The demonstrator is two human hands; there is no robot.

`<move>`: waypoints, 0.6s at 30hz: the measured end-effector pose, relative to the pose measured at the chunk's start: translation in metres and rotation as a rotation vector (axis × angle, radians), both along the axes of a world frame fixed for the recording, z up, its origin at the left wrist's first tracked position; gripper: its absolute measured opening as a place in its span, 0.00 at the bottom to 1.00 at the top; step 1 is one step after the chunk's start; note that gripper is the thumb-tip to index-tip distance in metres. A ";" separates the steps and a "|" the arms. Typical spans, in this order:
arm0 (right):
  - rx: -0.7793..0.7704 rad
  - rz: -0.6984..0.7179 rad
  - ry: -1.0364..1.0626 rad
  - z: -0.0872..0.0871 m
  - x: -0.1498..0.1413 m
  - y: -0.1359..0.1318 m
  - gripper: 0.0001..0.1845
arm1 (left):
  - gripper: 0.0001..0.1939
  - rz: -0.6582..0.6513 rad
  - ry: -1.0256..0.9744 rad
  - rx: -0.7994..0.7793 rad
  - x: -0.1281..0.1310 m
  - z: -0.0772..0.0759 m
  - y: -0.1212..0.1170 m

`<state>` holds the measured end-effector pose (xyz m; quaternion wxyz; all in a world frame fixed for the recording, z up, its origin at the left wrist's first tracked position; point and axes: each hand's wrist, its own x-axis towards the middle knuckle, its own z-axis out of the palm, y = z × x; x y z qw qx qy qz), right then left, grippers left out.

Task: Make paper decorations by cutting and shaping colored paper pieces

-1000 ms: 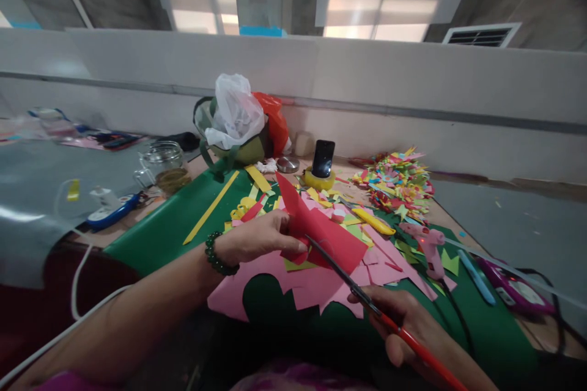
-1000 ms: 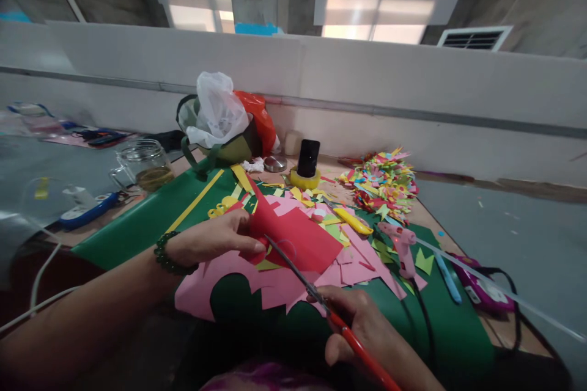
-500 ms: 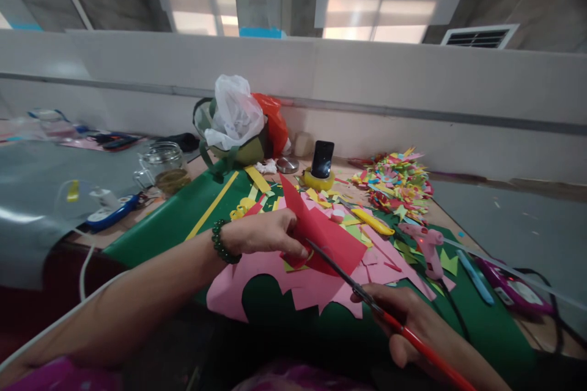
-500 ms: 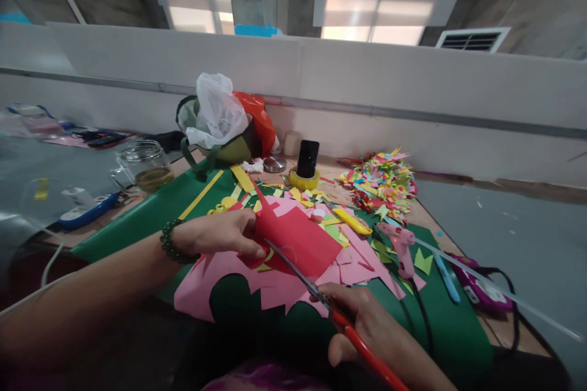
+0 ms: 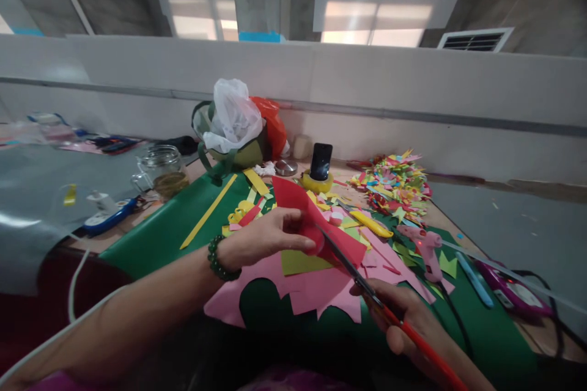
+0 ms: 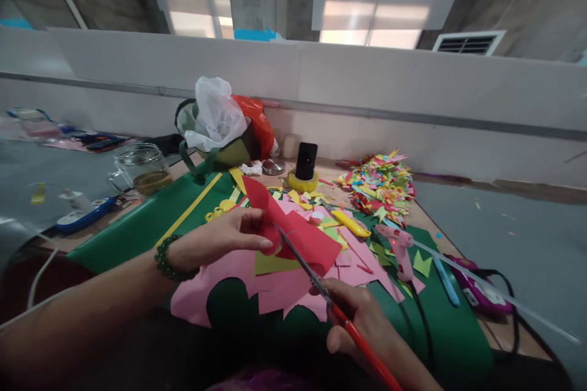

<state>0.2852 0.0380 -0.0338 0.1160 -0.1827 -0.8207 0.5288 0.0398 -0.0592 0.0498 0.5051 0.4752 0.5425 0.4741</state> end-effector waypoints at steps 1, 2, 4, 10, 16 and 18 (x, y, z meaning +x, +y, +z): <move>-0.007 -0.017 0.021 -0.001 -0.002 -0.001 0.51 | 0.12 0.081 -0.058 0.043 0.004 -0.005 -0.001; -0.013 -0.030 0.039 -0.003 -0.003 -0.001 0.50 | 0.12 0.146 -0.104 0.078 0.006 -0.010 -0.002; -0.022 -0.033 0.060 -0.005 -0.006 -0.002 0.50 | 0.12 0.225 -0.152 0.113 0.009 -0.019 -0.002; 0.005 0.016 0.056 -0.005 -0.005 -0.001 0.51 | 0.10 0.211 -0.159 0.081 0.002 -0.022 -0.003; 0.006 0.056 0.016 -0.002 0.000 0.002 0.52 | 0.07 0.066 -0.136 0.004 -0.006 -0.003 -0.007; -0.003 0.052 0.022 0.001 0.000 0.000 0.52 | 0.04 0.022 -0.105 0.016 -0.007 0.003 -0.009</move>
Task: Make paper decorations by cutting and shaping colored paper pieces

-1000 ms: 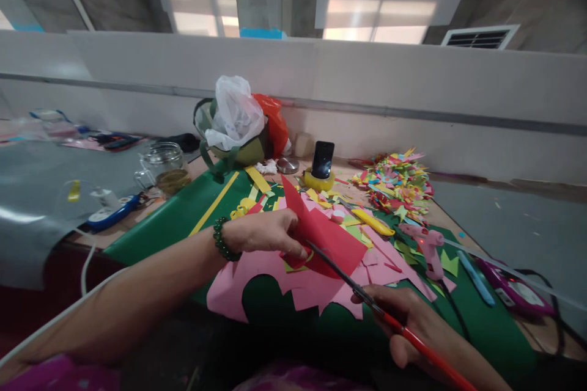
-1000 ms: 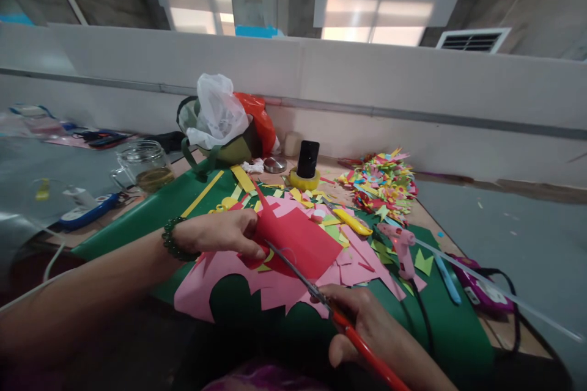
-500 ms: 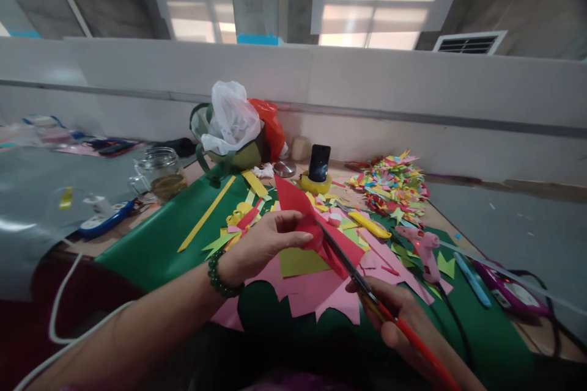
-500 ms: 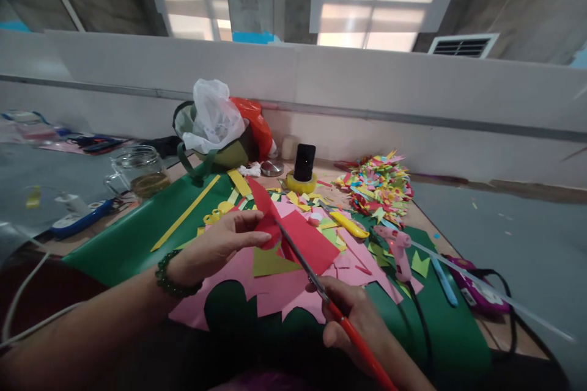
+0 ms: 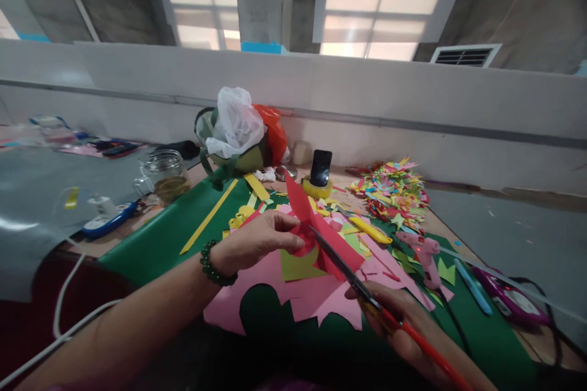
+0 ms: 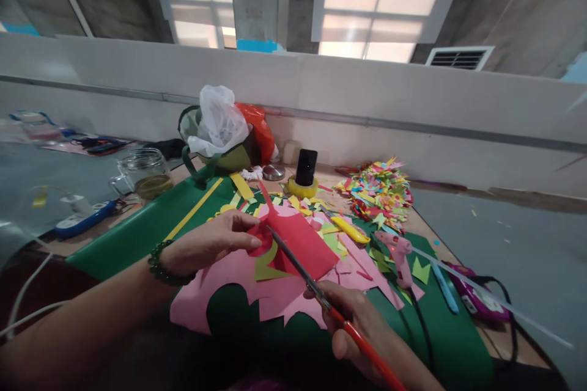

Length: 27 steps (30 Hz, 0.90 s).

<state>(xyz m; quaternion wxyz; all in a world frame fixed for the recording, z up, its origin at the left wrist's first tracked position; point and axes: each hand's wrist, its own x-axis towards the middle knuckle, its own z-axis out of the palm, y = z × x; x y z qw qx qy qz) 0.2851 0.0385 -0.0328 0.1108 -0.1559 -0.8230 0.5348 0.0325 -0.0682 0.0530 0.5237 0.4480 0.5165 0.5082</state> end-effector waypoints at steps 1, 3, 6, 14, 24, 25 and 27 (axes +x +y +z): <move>-0.004 -0.003 0.006 0.002 -0.001 -0.001 0.51 | 0.03 -0.014 0.017 0.009 -0.001 0.003 -0.001; -0.008 -0.003 0.018 0.008 -0.002 -0.003 0.49 | 0.03 -0.029 0.055 0.025 -0.001 0.007 -0.003; -0.012 0.009 0.025 0.015 -0.005 -0.006 0.48 | 0.05 -0.032 0.123 0.020 -0.002 0.010 -0.005; 0.103 -0.008 -0.039 0.025 -0.005 -0.012 0.48 | 0.06 -0.031 0.133 0.020 0.000 0.011 -0.010; 0.183 -0.022 -0.092 0.026 -0.006 -0.009 0.49 | 0.10 -0.051 0.243 0.018 -0.002 0.010 -0.012; 0.184 -0.019 -0.090 0.025 -0.006 -0.008 0.50 | 0.09 -0.056 0.246 0.014 -0.003 0.009 -0.012; 0.185 -0.017 -0.082 0.023 -0.005 -0.007 0.51 | 0.08 -0.070 0.245 0.011 -0.004 0.008 -0.012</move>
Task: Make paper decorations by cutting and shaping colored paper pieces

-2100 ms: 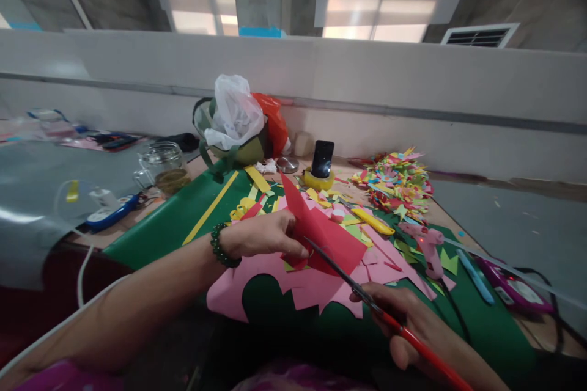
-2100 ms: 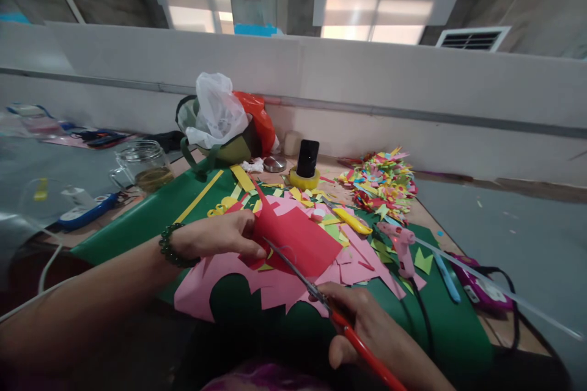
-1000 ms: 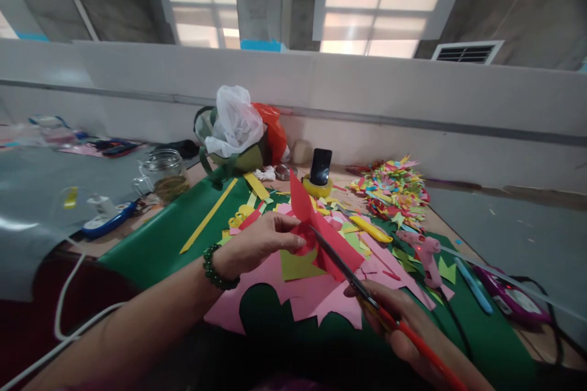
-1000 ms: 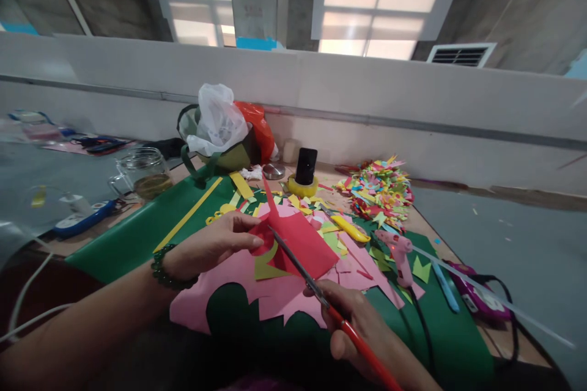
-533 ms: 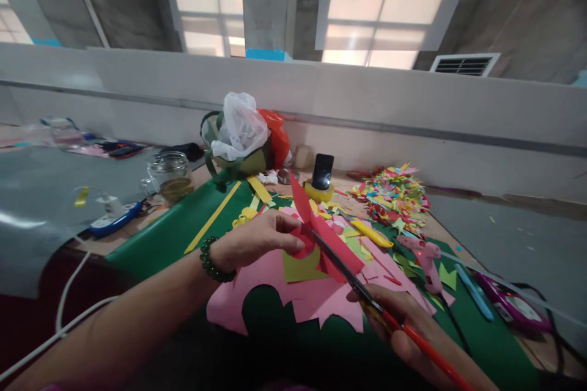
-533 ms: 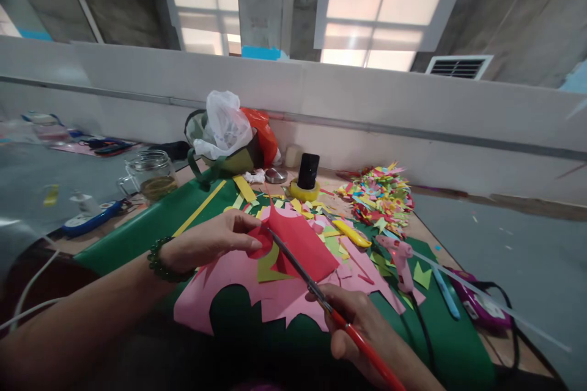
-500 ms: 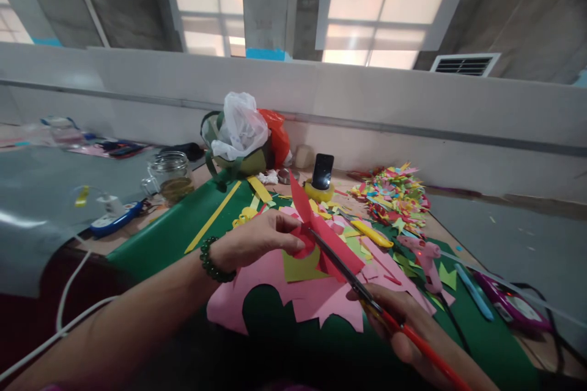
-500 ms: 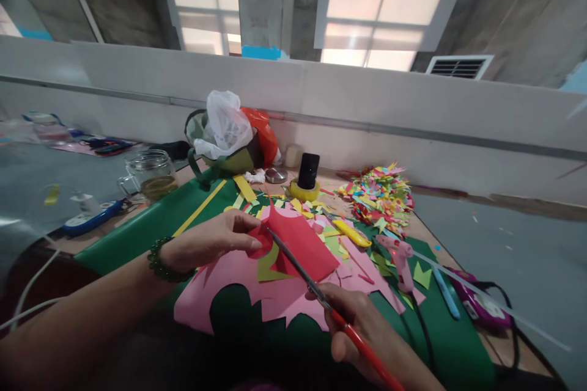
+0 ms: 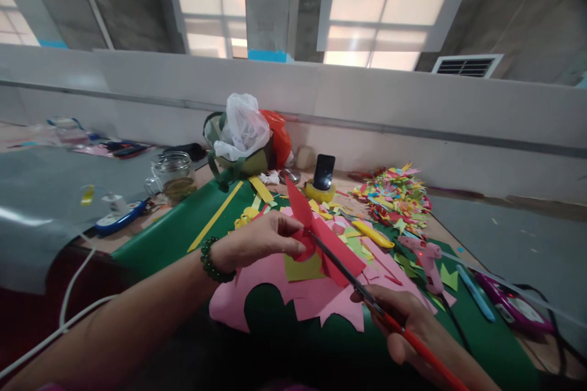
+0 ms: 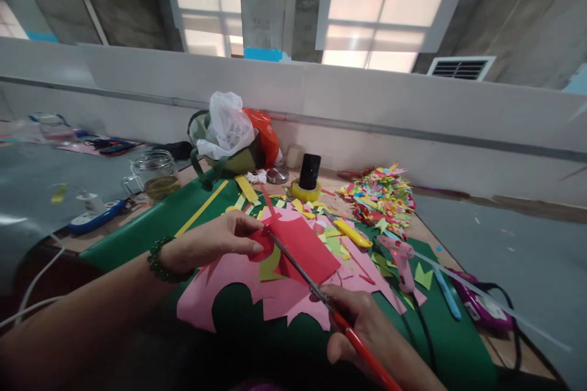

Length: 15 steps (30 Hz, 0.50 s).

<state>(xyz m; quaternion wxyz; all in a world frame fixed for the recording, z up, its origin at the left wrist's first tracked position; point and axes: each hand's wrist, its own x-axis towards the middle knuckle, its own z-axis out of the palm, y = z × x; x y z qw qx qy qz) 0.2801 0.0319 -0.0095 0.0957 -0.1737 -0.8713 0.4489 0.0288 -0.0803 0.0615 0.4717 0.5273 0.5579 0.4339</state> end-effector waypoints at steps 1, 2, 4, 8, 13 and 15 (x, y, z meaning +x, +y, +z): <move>-0.001 0.002 0.002 -0.001 0.000 0.001 0.51 | 0.08 -0.007 -0.002 0.000 0.000 0.000 0.000; -0.005 0.005 0.006 -0.002 0.001 0.001 0.51 | 0.07 -0.015 -0.004 0.003 0.000 -0.001 0.001; -0.005 0.010 0.014 -0.003 0.001 0.002 0.51 | 0.07 -0.031 0.003 0.011 -0.001 -0.001 0.001; 0.053 0.000 0.038 -0.003 0.002 0.003 0.51 | 0.08 -0.065 0.064 0.019 -0.001 0.002 0.000; 0.155 -0.021 0.076 -0.006 0.007 0.006 0.51 | 0.08 -0.092 0.136 0.019 -0.003 0.008 -0.001; 0.170 -0.036 0.082 -0.007 0.009 0.007 0.52 | 0.08 -0.089 0.154 0.026 -0.003 0.011 -0.001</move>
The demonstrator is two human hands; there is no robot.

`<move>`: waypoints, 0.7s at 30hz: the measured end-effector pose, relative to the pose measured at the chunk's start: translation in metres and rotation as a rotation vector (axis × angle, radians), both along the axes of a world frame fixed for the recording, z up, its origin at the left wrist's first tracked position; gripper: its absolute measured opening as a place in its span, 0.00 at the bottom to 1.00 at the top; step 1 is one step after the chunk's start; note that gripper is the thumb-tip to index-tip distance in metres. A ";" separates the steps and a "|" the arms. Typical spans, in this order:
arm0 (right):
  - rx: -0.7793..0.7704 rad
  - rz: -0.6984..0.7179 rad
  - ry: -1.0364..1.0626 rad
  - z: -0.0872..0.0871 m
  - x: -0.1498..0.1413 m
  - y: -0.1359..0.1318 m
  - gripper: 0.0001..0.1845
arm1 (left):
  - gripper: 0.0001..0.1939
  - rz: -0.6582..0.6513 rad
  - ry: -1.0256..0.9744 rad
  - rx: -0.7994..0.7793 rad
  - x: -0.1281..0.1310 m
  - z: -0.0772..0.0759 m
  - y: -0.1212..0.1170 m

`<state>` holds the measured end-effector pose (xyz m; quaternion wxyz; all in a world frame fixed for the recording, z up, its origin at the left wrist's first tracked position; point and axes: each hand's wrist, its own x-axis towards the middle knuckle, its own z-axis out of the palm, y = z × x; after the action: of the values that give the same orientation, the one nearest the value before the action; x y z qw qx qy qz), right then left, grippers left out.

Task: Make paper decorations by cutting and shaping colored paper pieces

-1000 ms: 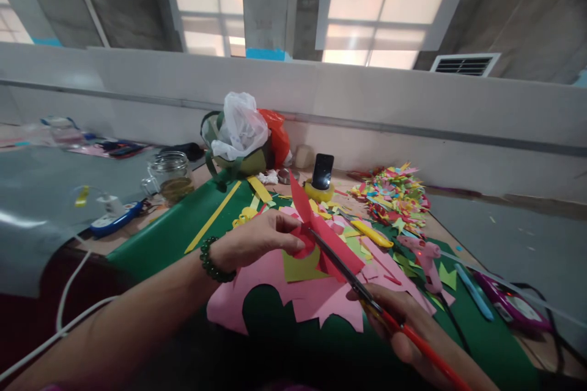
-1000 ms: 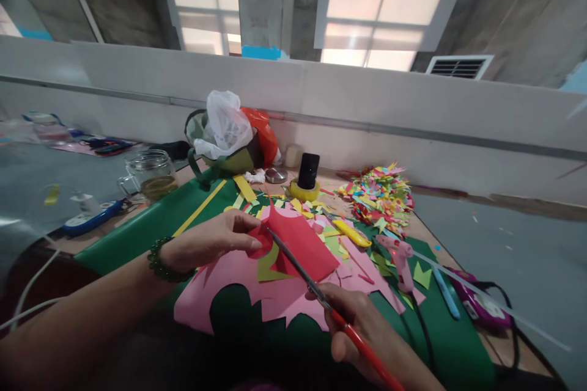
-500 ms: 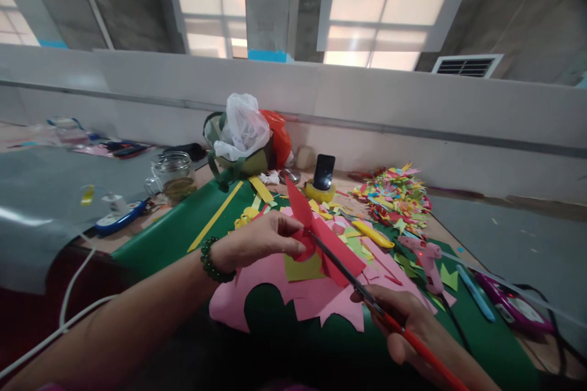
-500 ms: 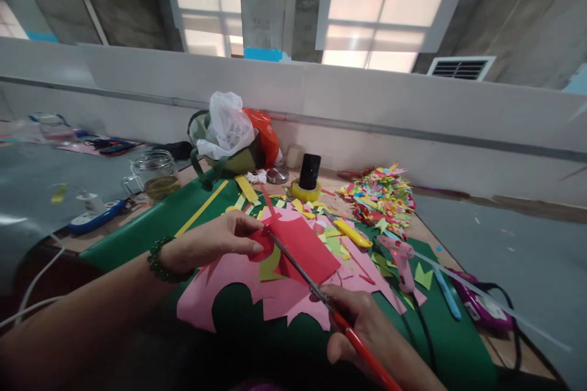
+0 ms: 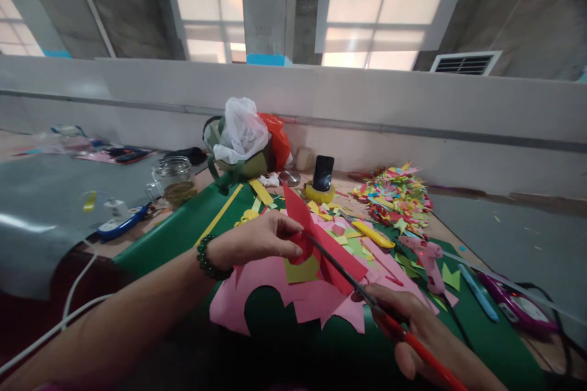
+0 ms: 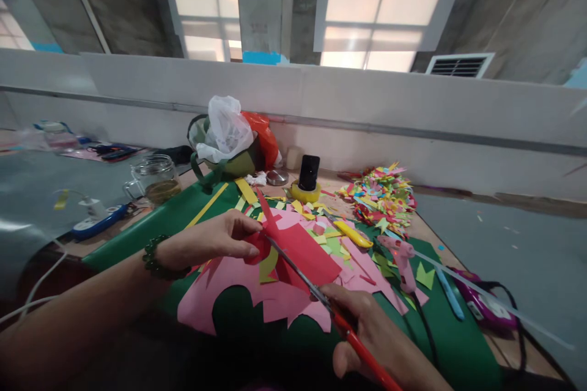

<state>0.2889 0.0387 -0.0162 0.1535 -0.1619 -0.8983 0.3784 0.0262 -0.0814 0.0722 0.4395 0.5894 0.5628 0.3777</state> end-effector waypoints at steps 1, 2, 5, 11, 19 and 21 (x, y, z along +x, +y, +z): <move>0.004 -0.006 0.004 0.000 0.001 0.000 0.53 | 0.08 -0.002 0.011 0.002 0.000 0.001 0.000; 0.008 -0.011 0.008 0.000 0.002 0.001 0.53 | 0.09 -0.007 0.023 0.005 0.000 0.002 0.000; 0.017 -0.004 0.010 0.000 0.003 0.002 0.52 | 0.09 -0.019 0.083 0.004 0.001 0.005 0.000; 0.000 0.017 -0.010 0.006 -0.002 0.003 0.48 | 0.09 -0.056 0.132 0.025 0.003 0.010 -0.002; 0.000 0.067 -0.028 0.014 -0.004 0.003 0.44 | 0.05 -0.056 0.216 -0.012 0.000 0.008 -0.004; 0.038 0.043 -0.023 0.012 -0.002 0.004 0.43 | 0.05 -0.060 0.242 -0.019 -0.001 0.008 -0.004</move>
<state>0.2867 0.0425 -0.0041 0.1382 -0.1439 -0.9102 0.3628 0.0253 -0.0858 0.0799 0.3851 0.6432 0.5972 0.2851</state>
